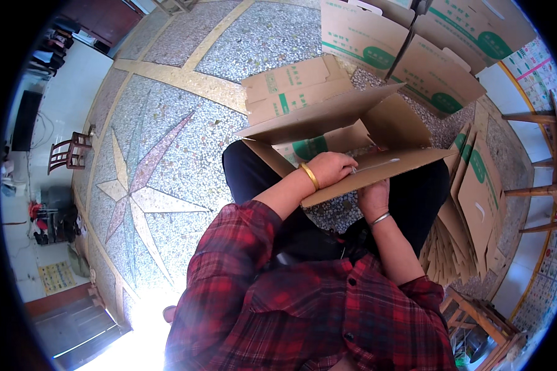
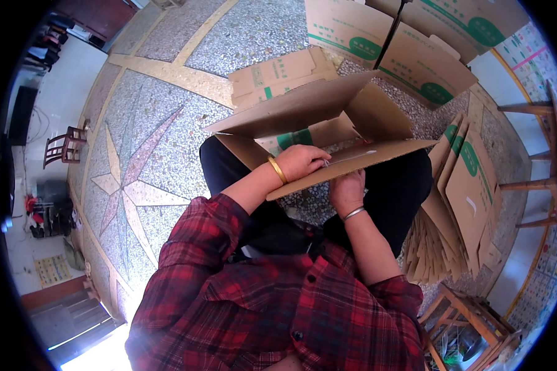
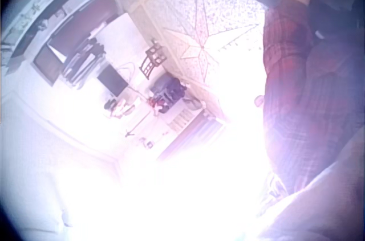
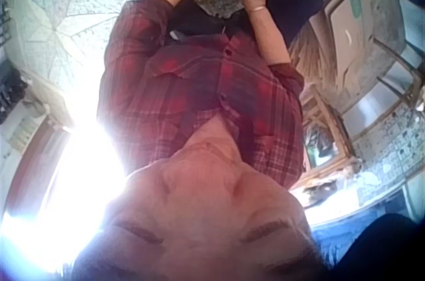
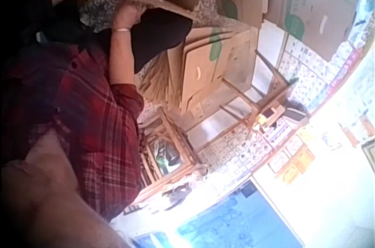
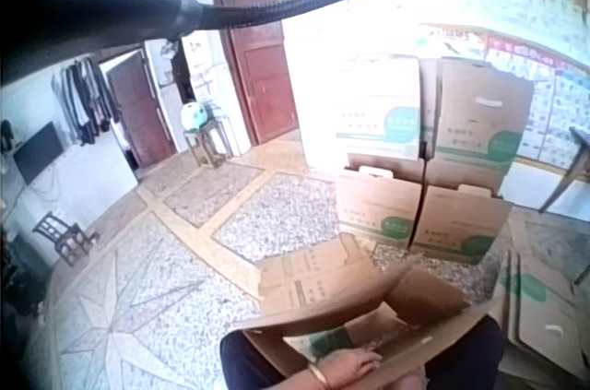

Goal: The person sits on the floor and assembles flat cardboard boxes by folding the flaps and securing them with white plastic zip ties. They repeatedly pick up a flat box, fold it into shape, retrieve a zip tie from a plastic bag, and fasten the box before stacking it.

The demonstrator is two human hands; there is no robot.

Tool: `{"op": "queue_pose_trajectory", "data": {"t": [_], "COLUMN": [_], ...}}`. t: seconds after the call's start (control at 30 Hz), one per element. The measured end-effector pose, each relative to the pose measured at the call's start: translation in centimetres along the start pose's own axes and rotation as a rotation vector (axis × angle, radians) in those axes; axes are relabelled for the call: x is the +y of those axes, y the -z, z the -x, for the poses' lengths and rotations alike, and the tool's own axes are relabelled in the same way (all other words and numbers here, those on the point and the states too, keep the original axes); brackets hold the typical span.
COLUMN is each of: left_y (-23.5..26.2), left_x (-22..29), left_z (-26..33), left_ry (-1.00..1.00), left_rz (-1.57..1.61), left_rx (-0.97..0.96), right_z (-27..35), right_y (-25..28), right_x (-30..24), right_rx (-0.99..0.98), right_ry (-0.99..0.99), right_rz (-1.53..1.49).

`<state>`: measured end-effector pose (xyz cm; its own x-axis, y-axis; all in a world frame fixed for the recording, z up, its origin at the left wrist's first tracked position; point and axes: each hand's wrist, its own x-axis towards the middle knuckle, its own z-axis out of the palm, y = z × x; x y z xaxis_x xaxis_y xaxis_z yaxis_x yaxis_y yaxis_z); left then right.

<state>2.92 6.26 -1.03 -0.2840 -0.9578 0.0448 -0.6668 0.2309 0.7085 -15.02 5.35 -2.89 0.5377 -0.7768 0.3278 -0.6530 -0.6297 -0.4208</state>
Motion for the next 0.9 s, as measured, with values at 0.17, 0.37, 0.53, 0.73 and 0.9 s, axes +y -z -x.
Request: {"op": "queue_pose_trajectory", "data": {"t": [0.17,0.37,0.53,0.73,0.9], "left_y": [-0.5,-0.5,0.2,-0.1,-0.9], "left_x": [0.1,0.4,0.3,0.5,2.0], "left_z": [0.6,1.1,2.0,2.4,2.5], "left_ry": [-0.004,0.002,-0.032,-0.015,-0.072], "left_rz": [0.044,0.091,0.193,0.222,0.231], "left_rx": [0.015,-0.056,-0.126,-0.211,-0.206], "right_z": [-0.1,0.5,1.0,1.7,1.9], "right_y": [0.6,1.5,3.2,5.0,6.5], "right_x": [0.8,1.7,1.3,1.9,2.4], "right_rx": [0.05,0.075,0.053,-0.031,-0.029], "right_ry": [0.029,0.027,0.077,0.12,0.118], "right_rz": [0.014,-0.005,0.014,0.183,0.207]}}
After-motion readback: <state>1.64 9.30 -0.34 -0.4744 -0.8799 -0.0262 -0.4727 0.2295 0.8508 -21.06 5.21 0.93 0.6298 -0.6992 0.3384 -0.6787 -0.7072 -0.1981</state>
